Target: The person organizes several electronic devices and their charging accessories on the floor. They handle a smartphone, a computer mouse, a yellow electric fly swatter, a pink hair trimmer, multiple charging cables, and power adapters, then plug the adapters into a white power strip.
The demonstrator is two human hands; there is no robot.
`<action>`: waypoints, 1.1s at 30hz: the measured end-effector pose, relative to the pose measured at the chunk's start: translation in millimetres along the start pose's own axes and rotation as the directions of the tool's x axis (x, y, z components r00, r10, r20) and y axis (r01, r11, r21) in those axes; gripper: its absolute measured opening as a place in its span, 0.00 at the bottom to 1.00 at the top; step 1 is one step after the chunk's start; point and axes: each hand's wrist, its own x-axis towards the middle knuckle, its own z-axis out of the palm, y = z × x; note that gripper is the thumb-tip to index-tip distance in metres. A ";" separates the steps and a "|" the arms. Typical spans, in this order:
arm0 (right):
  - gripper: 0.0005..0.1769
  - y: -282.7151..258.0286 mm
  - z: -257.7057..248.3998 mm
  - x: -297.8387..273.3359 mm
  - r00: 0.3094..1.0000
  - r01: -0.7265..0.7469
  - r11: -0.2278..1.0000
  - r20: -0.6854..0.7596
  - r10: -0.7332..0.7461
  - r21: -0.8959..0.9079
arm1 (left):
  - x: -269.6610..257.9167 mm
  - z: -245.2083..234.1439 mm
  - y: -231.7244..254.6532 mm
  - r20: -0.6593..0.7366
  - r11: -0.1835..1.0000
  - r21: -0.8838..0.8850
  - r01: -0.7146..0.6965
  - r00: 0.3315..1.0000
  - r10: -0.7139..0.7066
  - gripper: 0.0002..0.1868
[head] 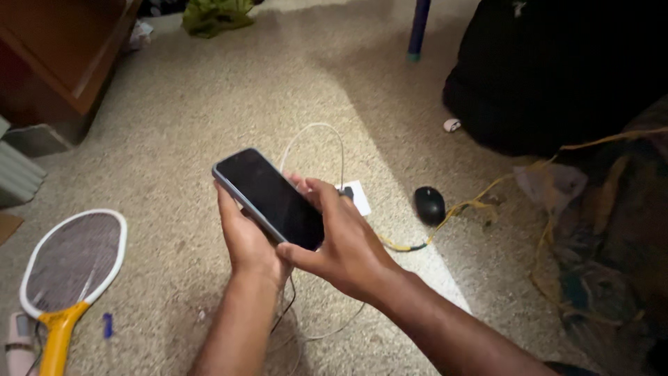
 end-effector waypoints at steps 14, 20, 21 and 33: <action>0.16 39.7 22.2 -7.7 0.919 -0.294 0.859 0.372 0.133 0.419 | 10.5 -58.2 1.6 -0.161 0.948 -0.267 -0.171 0.978 0.132 0.46; 0.19 49.5 39.9 -8.6 0.955 -0.150 0.859 0.295 -0.002 0.490 | 11.2 -66.4 -5.2 -0.139 0.928 -0.350 -0.128 0.987 0.084 0.49; 0.20 50.3 38.8 -8.2 0.952 -0.133 0.856 0.304 -0.030 0.500 | 10.6 -66.0 -5.4 -0.130 0.925 -0.356 -0.134 0.987 0.093 0.49; 0.17 92.0 -58.9 11.6 0.979 -0.199 0.938 0.006 0.205 0.285 | -6.3 -40.2 63.6 -0.165 0.953 -0.249 -0.171 0.977 0.133 0.43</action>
